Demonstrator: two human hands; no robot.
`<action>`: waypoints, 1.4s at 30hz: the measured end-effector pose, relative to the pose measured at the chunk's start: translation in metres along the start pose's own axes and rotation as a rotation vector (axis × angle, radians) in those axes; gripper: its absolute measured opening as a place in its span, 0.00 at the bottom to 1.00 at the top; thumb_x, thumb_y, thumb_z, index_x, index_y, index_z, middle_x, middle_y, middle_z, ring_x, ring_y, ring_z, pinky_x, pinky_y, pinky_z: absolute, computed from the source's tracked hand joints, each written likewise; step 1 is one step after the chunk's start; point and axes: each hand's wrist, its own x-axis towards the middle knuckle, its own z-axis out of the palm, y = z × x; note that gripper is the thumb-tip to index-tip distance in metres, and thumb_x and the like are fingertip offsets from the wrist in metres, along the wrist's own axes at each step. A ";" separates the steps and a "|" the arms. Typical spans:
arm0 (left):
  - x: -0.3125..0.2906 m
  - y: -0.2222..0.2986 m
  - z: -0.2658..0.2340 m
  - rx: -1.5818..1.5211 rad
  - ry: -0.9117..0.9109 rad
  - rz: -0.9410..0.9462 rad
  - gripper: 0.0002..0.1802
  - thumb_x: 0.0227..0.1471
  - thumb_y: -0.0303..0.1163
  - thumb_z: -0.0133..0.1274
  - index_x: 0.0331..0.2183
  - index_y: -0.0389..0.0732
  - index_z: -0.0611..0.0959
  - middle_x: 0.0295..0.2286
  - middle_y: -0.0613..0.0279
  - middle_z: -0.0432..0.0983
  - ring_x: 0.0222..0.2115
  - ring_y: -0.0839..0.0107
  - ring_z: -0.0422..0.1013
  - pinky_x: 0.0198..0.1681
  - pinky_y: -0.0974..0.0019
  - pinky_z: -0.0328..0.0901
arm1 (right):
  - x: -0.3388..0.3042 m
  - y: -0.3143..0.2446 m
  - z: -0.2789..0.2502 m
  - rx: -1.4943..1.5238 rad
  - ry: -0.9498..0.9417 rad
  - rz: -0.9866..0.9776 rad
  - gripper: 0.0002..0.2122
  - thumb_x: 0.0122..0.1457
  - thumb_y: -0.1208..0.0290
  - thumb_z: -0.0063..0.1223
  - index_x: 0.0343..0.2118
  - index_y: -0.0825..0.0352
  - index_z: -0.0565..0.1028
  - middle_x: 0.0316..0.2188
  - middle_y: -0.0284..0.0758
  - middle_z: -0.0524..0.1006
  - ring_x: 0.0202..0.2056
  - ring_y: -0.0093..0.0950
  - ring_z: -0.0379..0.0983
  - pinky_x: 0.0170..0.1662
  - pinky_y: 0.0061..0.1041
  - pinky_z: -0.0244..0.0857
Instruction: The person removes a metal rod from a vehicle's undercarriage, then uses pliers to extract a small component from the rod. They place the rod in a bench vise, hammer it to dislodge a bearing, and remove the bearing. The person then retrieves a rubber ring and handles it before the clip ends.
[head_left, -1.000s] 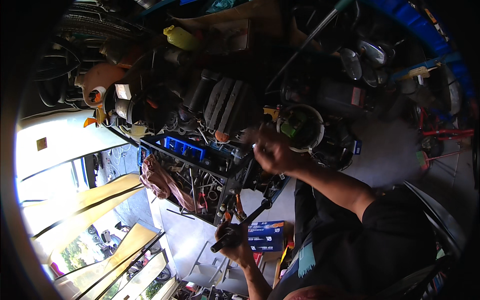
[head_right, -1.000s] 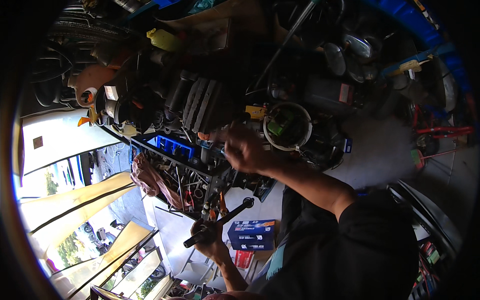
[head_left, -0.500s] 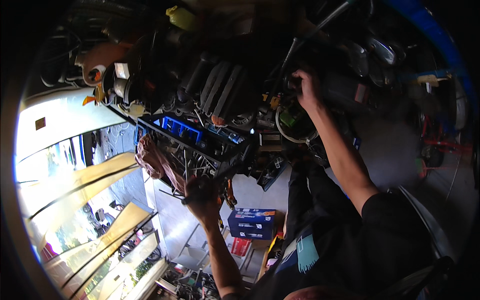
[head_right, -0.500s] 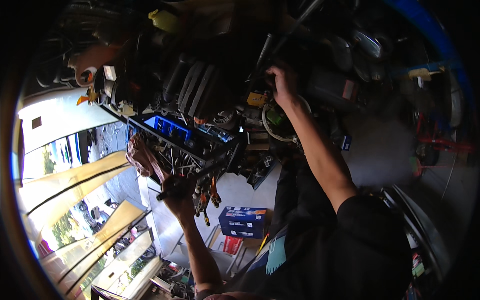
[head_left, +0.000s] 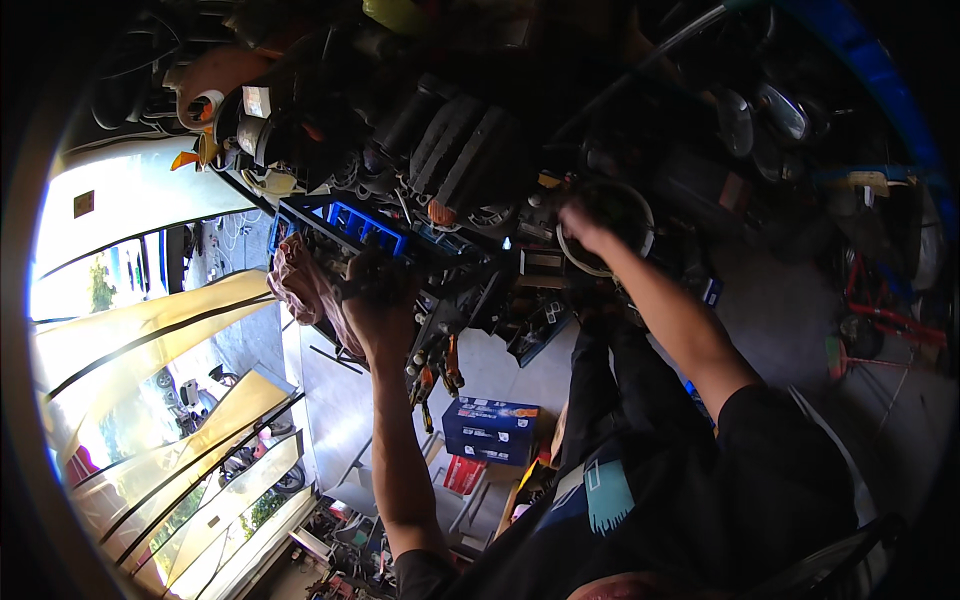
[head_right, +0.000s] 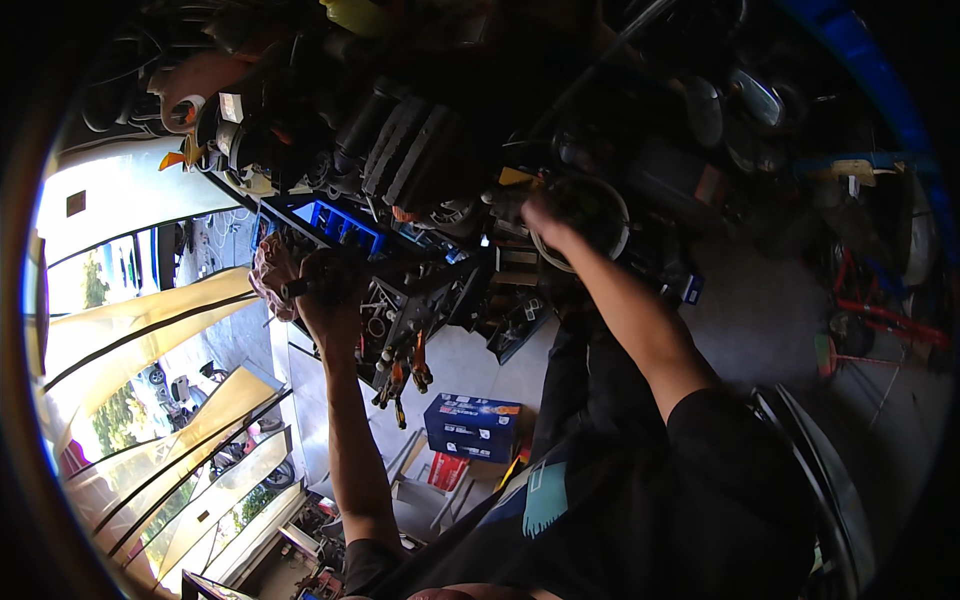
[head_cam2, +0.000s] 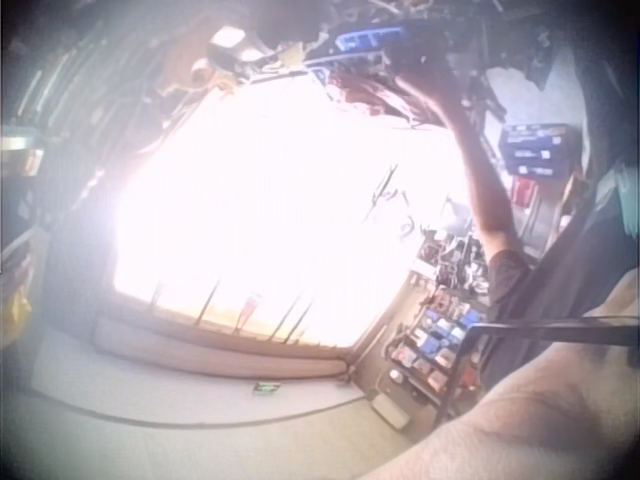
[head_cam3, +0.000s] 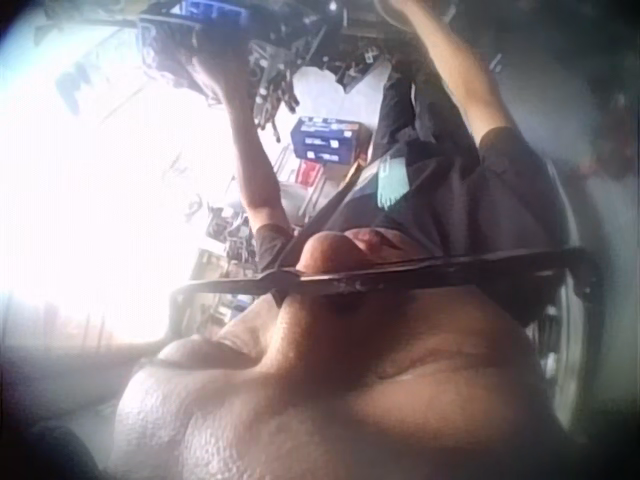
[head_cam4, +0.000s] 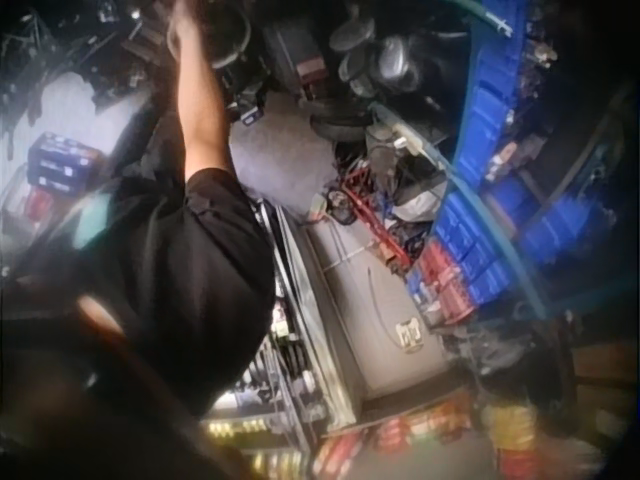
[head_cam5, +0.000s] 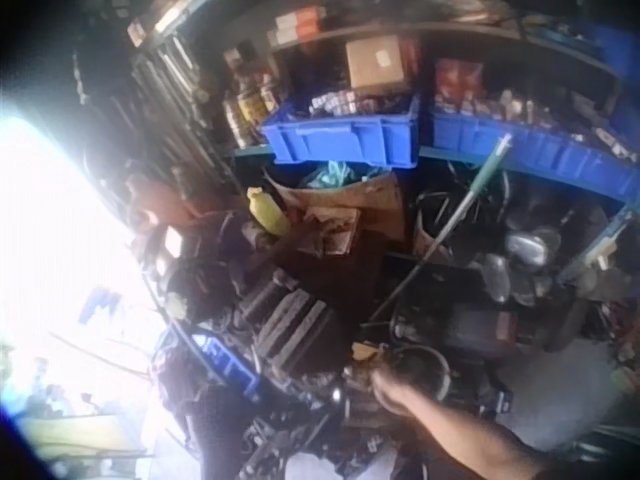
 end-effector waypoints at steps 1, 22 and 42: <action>0.005 0.000 0.002 0.029 -0.017 0.074 0.28 0.44 0.19 0.72 0.48 0.37 0.79 0.31 0.67 0.80 0.33 0.80 0.75 0.37 0.74 0.71 | 0.015 -0.015 -0.019 0.299 0.082 0.033 0.04 0.63 0.75 0.48 0.32 0.65 0.74 0.31 0.37 0.80 0.21 0.22 0.67 0.20 0.24 0.60; 0.075 0.034 0.049 0.092 -0.102 0.273 0.23 0.41 0.18 0.70 0.43 0.37 0.83 0.33 0.61 0.85 0.35 0.73 0.81 0.41 0.67 0.75 | -0.091 -0.006 0.035 -0.862 -0.159 -0.524 0.18 0.59 0.80 0.47 0.52 0.70 0.80 0.51 0.45 0.83 0.47 0.39 0.84 0.47 0.38 0.78; 0.108 0.038 0.078 0.162 -0.190 0.435 0.34 0.37 0.37 0.78 0.46 0.34 0.83 0.44 0.51 0.76 0.45 0.52 0.75 0.48 0.52 0.73 | -0.191 -0.159 0.023 -0.157 0.038 -1.006 0.18 0.61 0.65 0.56 0.53 0.65 0.80 0.42 0.36 0.78 0.42 0.30 0.75 0.48 0.29 0.70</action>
